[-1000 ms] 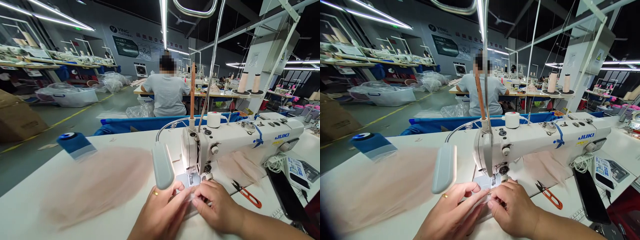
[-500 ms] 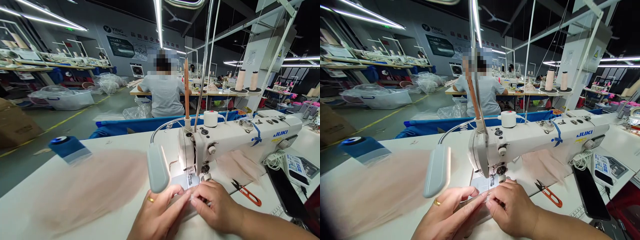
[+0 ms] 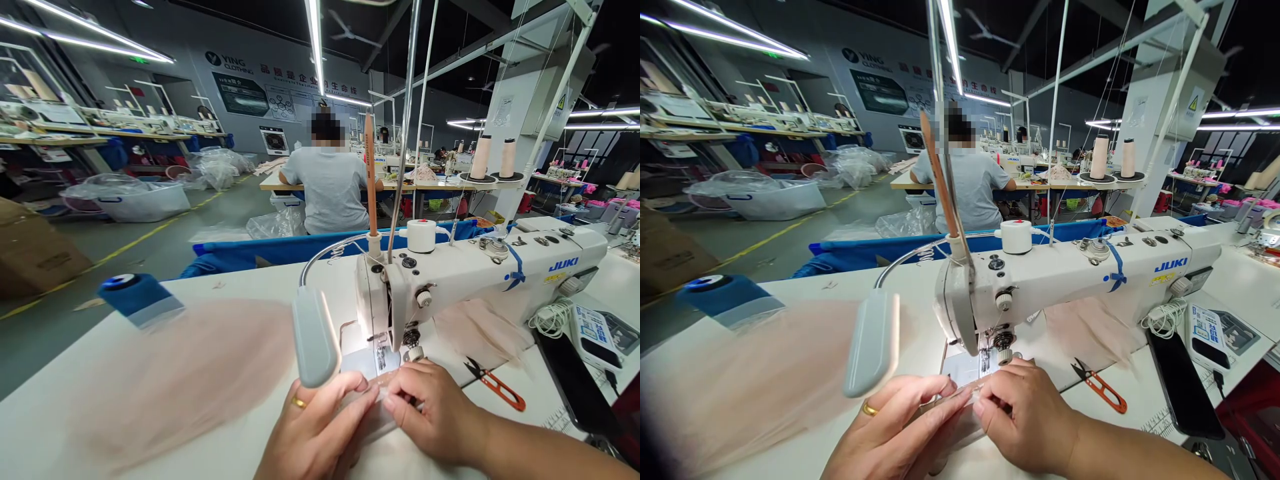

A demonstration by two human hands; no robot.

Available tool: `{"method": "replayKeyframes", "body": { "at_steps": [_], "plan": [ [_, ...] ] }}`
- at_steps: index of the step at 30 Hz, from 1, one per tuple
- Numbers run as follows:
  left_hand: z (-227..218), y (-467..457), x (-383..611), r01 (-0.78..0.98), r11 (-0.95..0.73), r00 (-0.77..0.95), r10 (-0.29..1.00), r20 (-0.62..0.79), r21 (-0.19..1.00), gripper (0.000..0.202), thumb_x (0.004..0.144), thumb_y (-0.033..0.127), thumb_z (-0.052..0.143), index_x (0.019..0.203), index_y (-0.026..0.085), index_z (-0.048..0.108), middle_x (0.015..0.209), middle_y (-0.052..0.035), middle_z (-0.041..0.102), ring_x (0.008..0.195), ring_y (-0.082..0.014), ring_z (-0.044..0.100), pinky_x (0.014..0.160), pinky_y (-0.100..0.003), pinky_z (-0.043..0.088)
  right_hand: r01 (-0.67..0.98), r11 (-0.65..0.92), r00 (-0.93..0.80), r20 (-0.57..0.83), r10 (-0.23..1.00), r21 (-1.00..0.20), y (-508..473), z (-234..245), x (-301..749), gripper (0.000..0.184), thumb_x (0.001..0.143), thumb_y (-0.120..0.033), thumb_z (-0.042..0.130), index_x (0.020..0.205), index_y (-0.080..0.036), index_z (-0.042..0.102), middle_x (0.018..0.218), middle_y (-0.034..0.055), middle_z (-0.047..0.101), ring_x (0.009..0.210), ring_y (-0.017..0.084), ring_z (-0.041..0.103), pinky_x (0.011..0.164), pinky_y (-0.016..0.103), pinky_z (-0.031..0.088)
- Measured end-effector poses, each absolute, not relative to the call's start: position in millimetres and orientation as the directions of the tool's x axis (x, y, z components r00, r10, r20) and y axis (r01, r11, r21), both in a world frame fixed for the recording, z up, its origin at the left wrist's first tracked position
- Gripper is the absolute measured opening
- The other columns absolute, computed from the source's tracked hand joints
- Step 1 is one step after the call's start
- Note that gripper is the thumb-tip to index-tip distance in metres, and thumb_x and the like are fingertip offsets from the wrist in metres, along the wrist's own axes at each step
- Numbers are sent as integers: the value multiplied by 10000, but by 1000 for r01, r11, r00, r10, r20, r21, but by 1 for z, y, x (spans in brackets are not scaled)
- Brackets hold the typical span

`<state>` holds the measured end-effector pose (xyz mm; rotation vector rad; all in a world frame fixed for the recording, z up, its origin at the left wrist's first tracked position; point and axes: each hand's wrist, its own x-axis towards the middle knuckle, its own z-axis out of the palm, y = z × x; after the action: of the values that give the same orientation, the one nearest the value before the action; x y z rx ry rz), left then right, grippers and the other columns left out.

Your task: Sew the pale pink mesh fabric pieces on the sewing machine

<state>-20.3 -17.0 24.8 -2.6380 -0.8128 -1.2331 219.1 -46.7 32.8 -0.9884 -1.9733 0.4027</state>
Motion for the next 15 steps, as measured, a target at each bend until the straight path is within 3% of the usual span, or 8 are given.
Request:
{"method": "replayKeyframes", "body": {
  "at_steps": [4,10,15],
  "plan": [
    [29,-17,-14,495,-867,533,349,771,50,355,1016,-13,582,1251,222,706,1141,-67,752,855,-189,693,818,-361,514,473,634,-307,560,769,-612,-47,34,219,175,1036,-241,552,861,-245,566,761,-9,697,711,181,638,737,298,442],
    [33,-18,-3,475,-872,490,371,789,115,259,1082,64,503,1099,228,703,986,-42,723,783,-193,658,772,-362,476,483,655,-300,593,747,-581,-47,32,219,108,957,-238,609,875,-248,539,773,-18,670,693,173,599,704,291,406],
    [35,-17,0,513,-854,497,376,782,85,353,1094,78,449,1303,226,692,1088,-85,749,913,-228,719,809,-374,531,486,677,-315,611,726,-553,-45,31,218,152,989,-212,558,849,-249,509,735,-35,616,688,164,564,698,288,390]
  ]
}}
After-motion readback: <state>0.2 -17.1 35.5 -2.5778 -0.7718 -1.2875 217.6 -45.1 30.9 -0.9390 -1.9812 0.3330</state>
